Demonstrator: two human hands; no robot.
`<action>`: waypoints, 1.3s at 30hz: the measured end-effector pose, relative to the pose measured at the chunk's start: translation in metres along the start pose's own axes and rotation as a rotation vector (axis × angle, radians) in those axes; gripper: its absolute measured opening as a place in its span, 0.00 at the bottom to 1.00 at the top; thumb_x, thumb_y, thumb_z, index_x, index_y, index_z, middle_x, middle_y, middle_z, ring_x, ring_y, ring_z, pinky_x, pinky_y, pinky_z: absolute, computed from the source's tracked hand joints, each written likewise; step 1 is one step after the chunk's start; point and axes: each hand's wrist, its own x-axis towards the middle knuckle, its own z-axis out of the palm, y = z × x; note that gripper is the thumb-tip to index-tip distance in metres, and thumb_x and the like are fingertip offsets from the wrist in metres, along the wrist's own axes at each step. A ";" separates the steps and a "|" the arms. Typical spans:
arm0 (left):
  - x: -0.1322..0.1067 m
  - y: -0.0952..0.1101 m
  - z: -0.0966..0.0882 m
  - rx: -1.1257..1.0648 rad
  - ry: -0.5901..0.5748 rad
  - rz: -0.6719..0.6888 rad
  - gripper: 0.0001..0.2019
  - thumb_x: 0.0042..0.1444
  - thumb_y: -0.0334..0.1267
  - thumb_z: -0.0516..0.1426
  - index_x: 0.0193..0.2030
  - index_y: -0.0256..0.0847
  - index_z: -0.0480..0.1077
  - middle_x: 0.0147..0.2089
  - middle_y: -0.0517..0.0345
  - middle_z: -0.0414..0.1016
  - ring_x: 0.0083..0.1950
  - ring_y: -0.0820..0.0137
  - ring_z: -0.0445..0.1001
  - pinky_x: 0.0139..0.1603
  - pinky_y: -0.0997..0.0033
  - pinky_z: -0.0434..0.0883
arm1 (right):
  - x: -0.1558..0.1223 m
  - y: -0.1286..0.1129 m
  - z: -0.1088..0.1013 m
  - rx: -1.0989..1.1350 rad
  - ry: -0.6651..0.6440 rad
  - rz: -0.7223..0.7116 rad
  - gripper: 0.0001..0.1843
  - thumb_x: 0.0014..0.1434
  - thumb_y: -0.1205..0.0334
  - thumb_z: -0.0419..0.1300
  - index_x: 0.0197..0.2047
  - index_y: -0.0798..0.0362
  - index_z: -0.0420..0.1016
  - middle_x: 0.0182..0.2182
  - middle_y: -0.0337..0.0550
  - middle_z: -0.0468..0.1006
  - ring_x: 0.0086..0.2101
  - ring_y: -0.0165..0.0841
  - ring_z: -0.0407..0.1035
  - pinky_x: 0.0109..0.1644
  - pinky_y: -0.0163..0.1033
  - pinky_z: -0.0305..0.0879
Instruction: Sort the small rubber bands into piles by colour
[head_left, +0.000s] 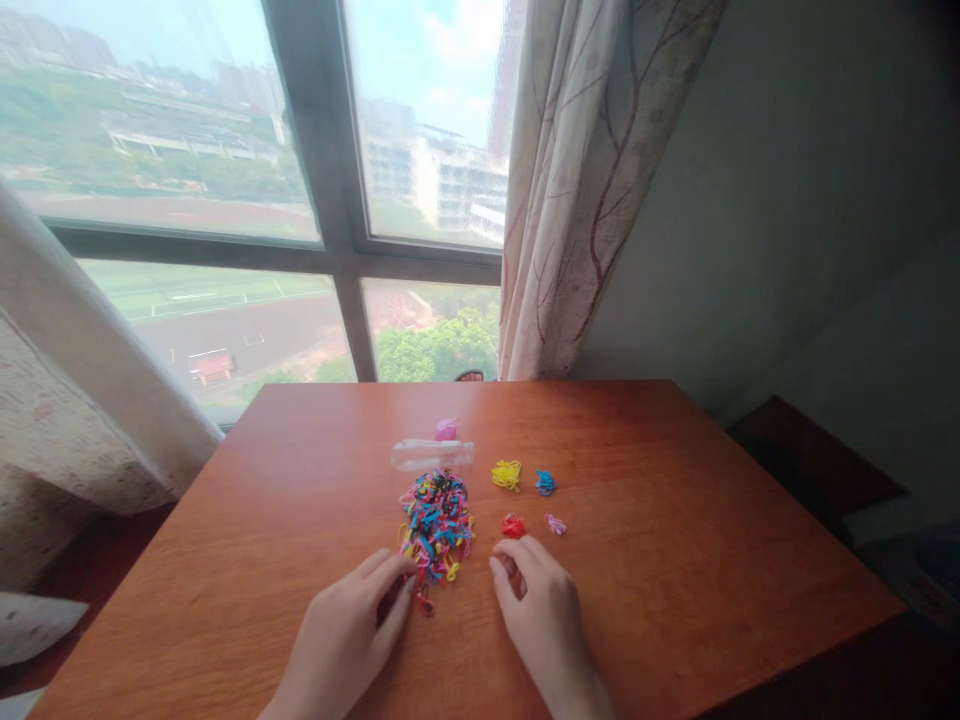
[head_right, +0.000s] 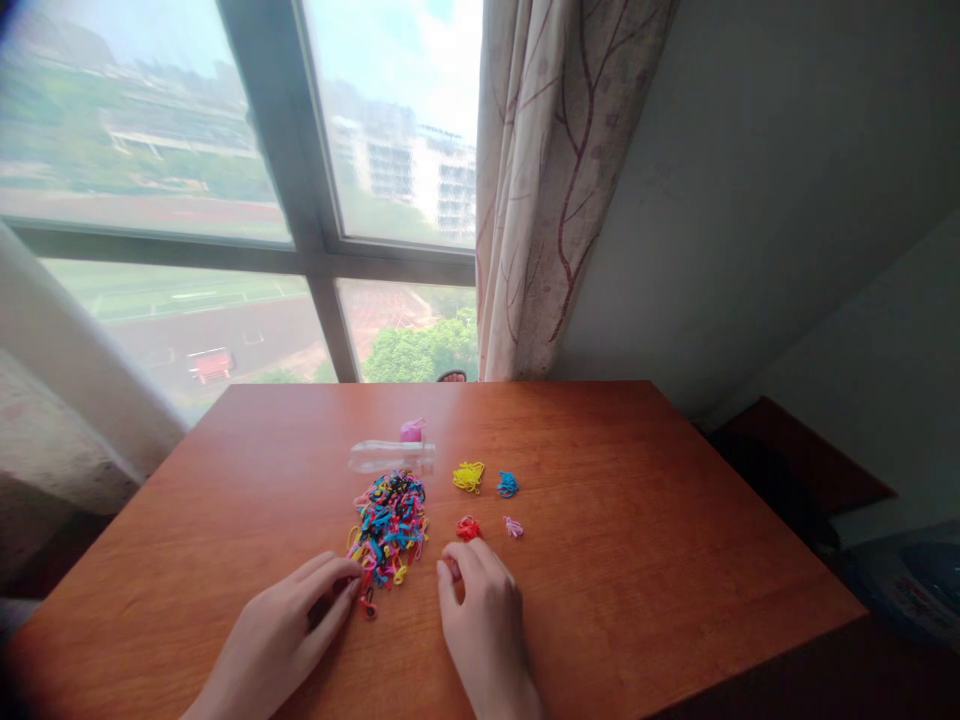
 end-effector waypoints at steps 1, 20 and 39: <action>0.000 0.000 0.000 -0.004 -0.004 -0.004 0.08 0.64 0.38 0.51 0.41 0.48 0.73 0.36 0.64 0.78 0.35 0.72 0.79 0.36 0.77 0.71 | -0.001 -0.005 0.003 0.006 -0.036 -0.013 0.07 0.61 0.69 0.58 0.39 0.48 0.74 0.30 0.37 0.75 0.30 0.33 0.71 0.35 0.34 0.61; -0.002 0.003 -0.003 -0.030 -0.017 -0.004 0.08 0.63 0.38 0.52 0.41 0.49 0.73 0.36 0.62 0.78 0.35 0.71 0.79 0.35 0.78 0.71 | 0.000 -0.026 0.011 0.082 -0.116 -0.056 0.08 0.60 0.70 0.58 0.33 0.49 0.74 0.28 0.36 0.75 0.29 0.30 0.70 0.33 0.32 0.59; -0.002 0.002 -0.002 0.005 -0.035 0.004 0.09 0.65 0.36 0.49 0.41 0.49 0.71 0.37 0.63 0.78 0.36 0.72 0.79 0.36 0.78 0.70 | 0.100 0.033 -0.018 -0.140 0.041 -0.003 0.08 0.58 0.67 0.57 0.30 0.50 0.76 0.28 0.38 0.77 0.30 0.31 0.70 0.34 0.32 0.59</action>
